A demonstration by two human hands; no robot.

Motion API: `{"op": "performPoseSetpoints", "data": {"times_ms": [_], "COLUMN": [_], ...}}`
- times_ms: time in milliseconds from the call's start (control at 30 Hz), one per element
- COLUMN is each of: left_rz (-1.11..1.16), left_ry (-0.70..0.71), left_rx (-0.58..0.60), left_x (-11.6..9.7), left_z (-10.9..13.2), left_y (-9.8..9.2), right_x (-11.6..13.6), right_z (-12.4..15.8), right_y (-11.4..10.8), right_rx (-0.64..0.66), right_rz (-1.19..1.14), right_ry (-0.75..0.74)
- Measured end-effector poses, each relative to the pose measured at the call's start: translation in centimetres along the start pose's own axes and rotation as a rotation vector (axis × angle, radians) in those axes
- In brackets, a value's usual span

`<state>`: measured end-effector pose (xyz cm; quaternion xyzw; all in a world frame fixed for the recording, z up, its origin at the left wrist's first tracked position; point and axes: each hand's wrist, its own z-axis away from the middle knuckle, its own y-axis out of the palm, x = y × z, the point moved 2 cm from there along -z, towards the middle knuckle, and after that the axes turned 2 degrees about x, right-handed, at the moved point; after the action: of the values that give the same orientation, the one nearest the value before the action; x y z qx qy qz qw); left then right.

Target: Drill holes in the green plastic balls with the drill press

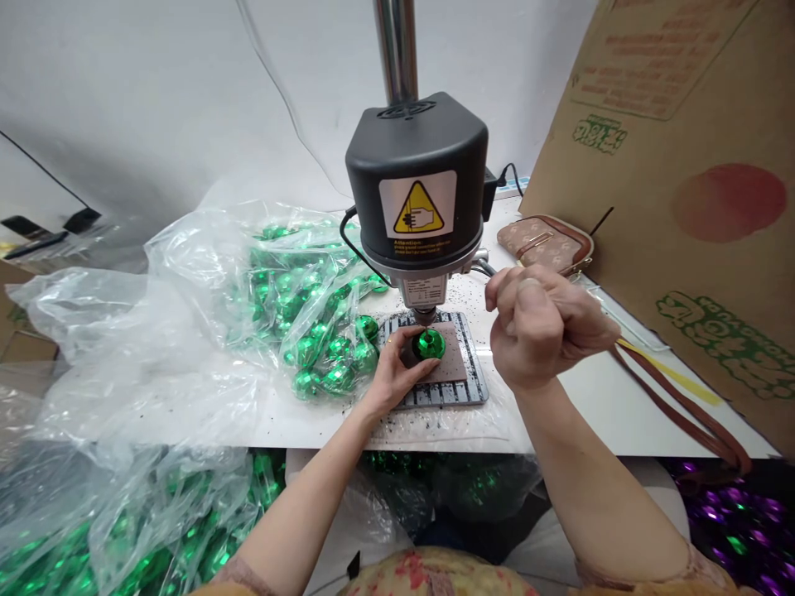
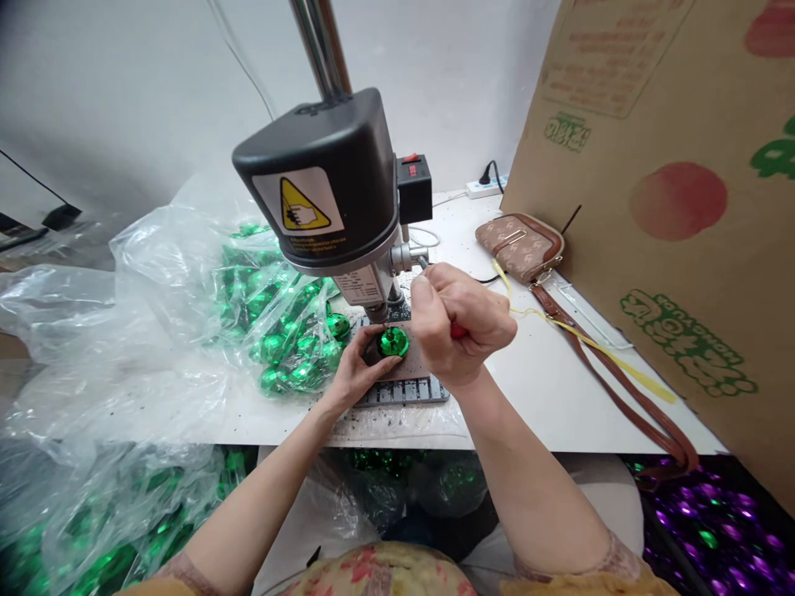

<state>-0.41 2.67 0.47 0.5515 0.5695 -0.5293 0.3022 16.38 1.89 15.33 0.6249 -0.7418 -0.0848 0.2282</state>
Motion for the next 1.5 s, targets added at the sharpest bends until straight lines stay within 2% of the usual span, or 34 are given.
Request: {"op": "performPoseSetpoints", "data": {"times_ms": [433, 533, 600, 667, 733, 833, 900, 967, 1033, 1100, 1167, 1233, 1300, 1367, 1433, 1500], "left_rz": [-0.003, 0.003, 0.004, -0.008, -0.05, -0.2, -0.299, -0.378, -0.504, -0.69, -0.879, -0.996, -0.974, -0.837, -0.72, -0.737], "left_ry": [-0.002, -0.007, -0.013, -0.018, -0.012, 0.069, 0.251, 0.511, 0.748, 0.88, 0.817, 0.671, 0.668, 0.817, 0.926, 0.862], "left_rx": [-0.006, -0.018, -0.025, -0.044, -0.091, -0.219, -0.231, -0.114, 0.08, 0.293, 0.456, 0.512, 0.461, 0.368, 0.248, 0.081], "left_x": [-0.2, -0.4, -0.6, -0.9, -1.5, -2.8, -3.9, -4.6, -4.6, -3.5, -1.8, -0.3, -0.1, -1.1, -2.7, -4.2], "left_z": [0.1, 0.1, 0.0, -0.1, 0.1, 2.0, 4.5, 7.8, 11.3, 14.4, 16.4, 17.2, 17.2, 16.2, 13.9, 10.1], "left_y": [0.1, 0.1, 0.1, 0.1, 0.1, 0.1, 0.5, 1.3, 2.4, 3.5, 4.1, 4.1, 3.6, 2.8, 1.6, -0.1], "right_x": [-0.1, 0.4, 0.6, 0.8, 0.9, 0.9, 0.8, 0.7, 0.6, 0.5, 0.5, 0.5, 0.4, 0.4, 0.4, 0.5], "right_z": [1.3, 0.3, -1.2, -2.8, -4.1, -4.8, -4.8, -4.6, -4.4, -4.4, -4.3, -4.3, -4.2, -4.1, -4.0, -3.9], "right_y": [-0.7, 0.0, 0.8, 1.6, 2.2, 2.4, 2.3, 2.3, 2.2, 2.2, 2.2, 2.1, 1.9, 1.8, 1.7, 1.7], "right_rx": [0.075, 0.002, -0.041, -0.042, -0.011, 0.017, 0.021, 0.026, 0.025, 0.026, 0.025, 0.027, 0.034, 0.035, 0.023, 0.015], "right_rz": [-0.025, -0.003, 0.02, 0.02, 0.024, 0.038, 0.044, 0.046, 0.049, 0.025, -0.004, -0.004, 0.017, 0.028, 0.026, 0.027], "right_ry": [-0.069, 0.005, 0.13, 0.259, 0.32, 0.337, 0.323, 0.311, 0.317, 0.312, 0.296, 0.29, 0.296, 0.298, 0.302, 0.306]}}
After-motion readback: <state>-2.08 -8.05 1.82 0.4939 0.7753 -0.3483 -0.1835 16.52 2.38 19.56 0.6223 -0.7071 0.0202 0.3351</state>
